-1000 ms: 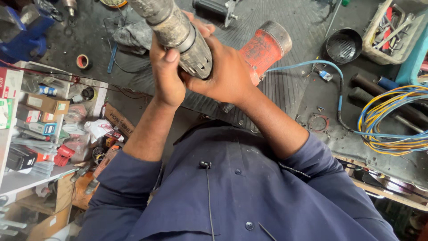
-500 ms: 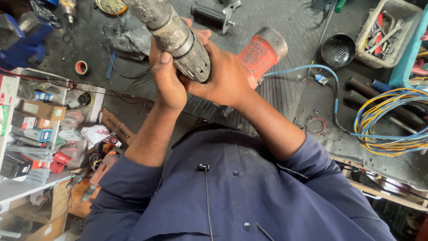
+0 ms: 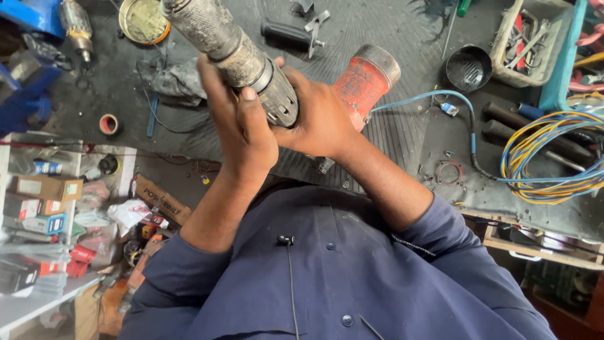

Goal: The person strips the ends of a yellow and blue power cord using a yellow wire stripper, then twists the exposed wires. They plug the cord into a power strip and test the red and grey power drill. The person then disassembles the drill by removing the chuck and internal components, and uses a screwdriver to adjust parts inside the motor housing.

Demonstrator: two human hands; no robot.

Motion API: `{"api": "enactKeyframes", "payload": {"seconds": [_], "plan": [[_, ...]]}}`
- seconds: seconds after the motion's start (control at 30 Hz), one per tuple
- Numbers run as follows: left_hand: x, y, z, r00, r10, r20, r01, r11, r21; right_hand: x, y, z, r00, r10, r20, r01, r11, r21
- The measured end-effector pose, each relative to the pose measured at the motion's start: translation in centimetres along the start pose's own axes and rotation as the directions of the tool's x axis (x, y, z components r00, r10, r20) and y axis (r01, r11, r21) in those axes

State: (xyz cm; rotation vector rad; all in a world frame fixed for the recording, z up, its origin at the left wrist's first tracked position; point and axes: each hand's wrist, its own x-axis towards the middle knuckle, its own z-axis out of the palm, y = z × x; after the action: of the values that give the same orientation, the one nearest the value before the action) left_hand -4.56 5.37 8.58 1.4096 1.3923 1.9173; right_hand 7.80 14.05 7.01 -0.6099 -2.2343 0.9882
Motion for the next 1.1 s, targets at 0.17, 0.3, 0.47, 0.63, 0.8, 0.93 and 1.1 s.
{"api": "enactKeyframes", "payload": {"seconds": [0.17, 0.3, 0.47, 0.63, 0.8, 0.93, 1.1], "plan": [[1.3, 1.1, -3.8, 0.997, 0.049, 0.051, -0.062, 0.957, 0.282, 1.8, -0.5, 1.1, 1.0, 0.028, 0.007, -0.027, 0.994, -0.11], [3.1, 1.0, -6.1, 0.996, 0.013, 0.09, -0.049, 0.911, 0.41, 3.3, -0.7, 2.0, 0.989, 0.137, 0.055, -0.126, 0.977, -0.171], [4.1, 0.8, -6.6, 0.996, 0.031, 0.081, -0.069, 0.856, 0.513, 3.9, -0.6, 2.5, 0.982, 0.175, 0.073, -0.159, 0.97, -0.181], [4.7, 1.0, -7.1, 0.997, -0.04, 0.067, 0.0, 0.861, 0.509, 4.2, -0.4, 3.1, 0.991, 0.125, 0.05, -0.113, 0.975, -0.19], [5.2, 0.6, -7.6, 0.997, 0.043, 0.068, -0.074, 0.822, 0.565, 5.0, -0.7, 3.4, 0.987, 0.142, 0.07, -0.122, 0.966, -0.23], [5.3, -0.1, -8.5, 0.998, 0.0, 0.058, -0.032, 0.828, 0.56, 5.1, -1.4, 3.3, 0.985, 0.157, 0.077, -0.144, 0.978, -0.153], [5.7, -0.5, -10.4, 0.982, -0.048, 0.185, -0.033, 0.913, 0.407, 5.3, -1.8, 3.1, 0.987, 0.144, 0.069, -0.133, 0.981, -0.141]]}}
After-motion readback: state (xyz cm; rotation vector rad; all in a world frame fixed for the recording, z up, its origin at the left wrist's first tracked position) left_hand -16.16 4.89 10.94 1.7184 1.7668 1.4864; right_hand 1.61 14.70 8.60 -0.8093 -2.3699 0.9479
